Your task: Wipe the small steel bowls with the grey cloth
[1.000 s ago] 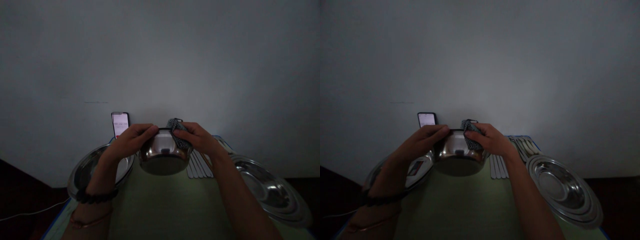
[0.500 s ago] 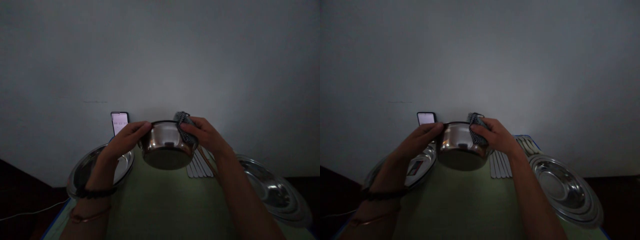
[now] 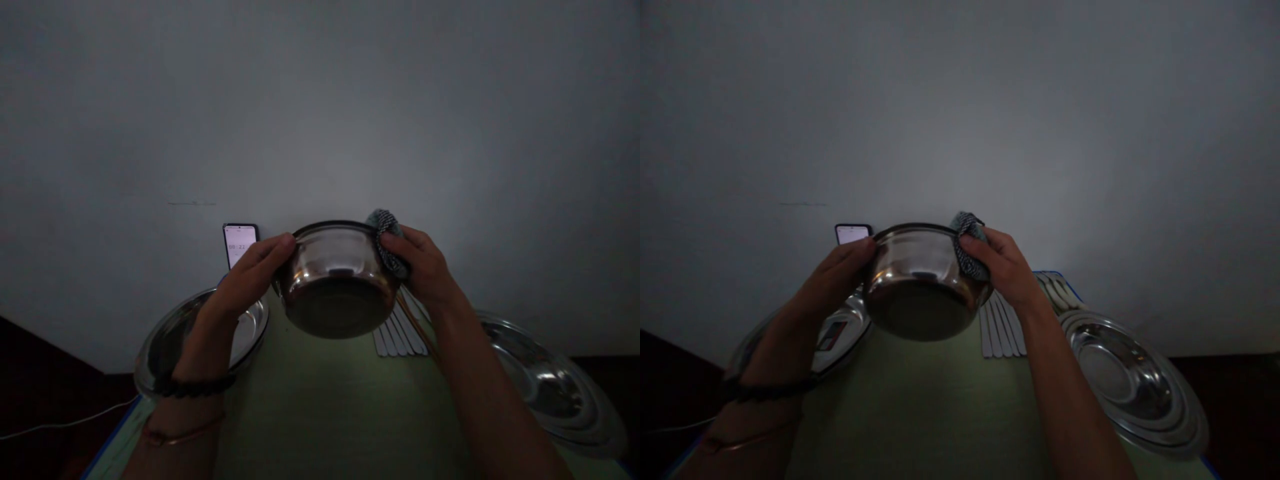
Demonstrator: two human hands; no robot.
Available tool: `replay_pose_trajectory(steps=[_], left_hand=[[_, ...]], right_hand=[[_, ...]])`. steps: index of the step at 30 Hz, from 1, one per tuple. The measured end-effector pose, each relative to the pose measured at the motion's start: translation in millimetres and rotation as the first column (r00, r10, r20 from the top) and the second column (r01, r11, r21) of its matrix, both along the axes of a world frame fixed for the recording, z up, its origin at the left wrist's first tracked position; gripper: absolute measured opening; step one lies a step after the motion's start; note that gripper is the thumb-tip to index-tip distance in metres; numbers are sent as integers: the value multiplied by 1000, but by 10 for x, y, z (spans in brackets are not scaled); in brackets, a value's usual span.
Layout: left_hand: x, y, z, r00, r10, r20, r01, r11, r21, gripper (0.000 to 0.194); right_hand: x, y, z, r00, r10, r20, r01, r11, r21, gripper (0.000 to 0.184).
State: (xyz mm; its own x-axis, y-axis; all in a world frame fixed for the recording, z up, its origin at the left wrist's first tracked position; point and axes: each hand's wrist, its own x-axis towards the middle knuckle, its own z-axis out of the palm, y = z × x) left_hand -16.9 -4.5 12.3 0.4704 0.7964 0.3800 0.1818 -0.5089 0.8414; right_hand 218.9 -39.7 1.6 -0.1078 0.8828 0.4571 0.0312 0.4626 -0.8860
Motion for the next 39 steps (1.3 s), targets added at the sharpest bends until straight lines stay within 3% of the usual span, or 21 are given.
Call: replay_pose_trajectory(steps=[3, 6, 8, 11, 14, 16, 20, 26, 31, 36, 39], left_hand=[[7, -12, 14, 999, 41, 18, -40, 999, -15, 38], [29, -68, 73, 983, -67, -169, 65, 998, -18, 37], [29, -69, 85, 964, -99, -248, 98, 995, -17, 35], [13, -11, 37, 977, -53, -207, 60, 998, 25, 38], [32, 19, -8, 995, -2, -104, 0, 1000, -24, 43], [69, -7, 1, 993, -4, -119, -2, 998, -56, 41], [98, -66, 61, 947, -135, -291, 120, 990, -67, 31], [20, -27, 57, 978, -115, -177, 110, 993, -39, 25], [73, -58, 72, 953, -179, -244, 153, 981, -122, 27], [19, -38, 69, 959, -113, -260, 101, 993, -59, 31], [35, -69, 88, 952, -128, -278, 109, 991, -82, 32]], right_hand=[[-40, 1, -6, 1000, -24, 6, 23, 1000, 14, 28], [-116, -36, 29, 970, 75, 230, -79, 997, 8, 29], [-119, -63, 57, 949, 108, 295, -112, 994, -1, 30], [-55, -75, 69, 986, 51, 156, -51, 999, -7, 28], [-34, -55, 46, 997, -56, 51, 55, 998, 19, 29], [-79, -40, 34, 986, -45, 160, 37, 998, 54, 30], [-149, -34, 46, 893, 37, 448, -89, 992, 95, 30], [-11, -62, 64, 968, -5, 252, -12, 998, 67, 30], [-41, -64, 53, 928, 6, 373, -45, 994, 96, 30], [1, -63, 27, 980, -10, 197, -4, 998, 70, 28], [5, -58, 19, 970, -32, 242, 6, 994, 105, 29]])
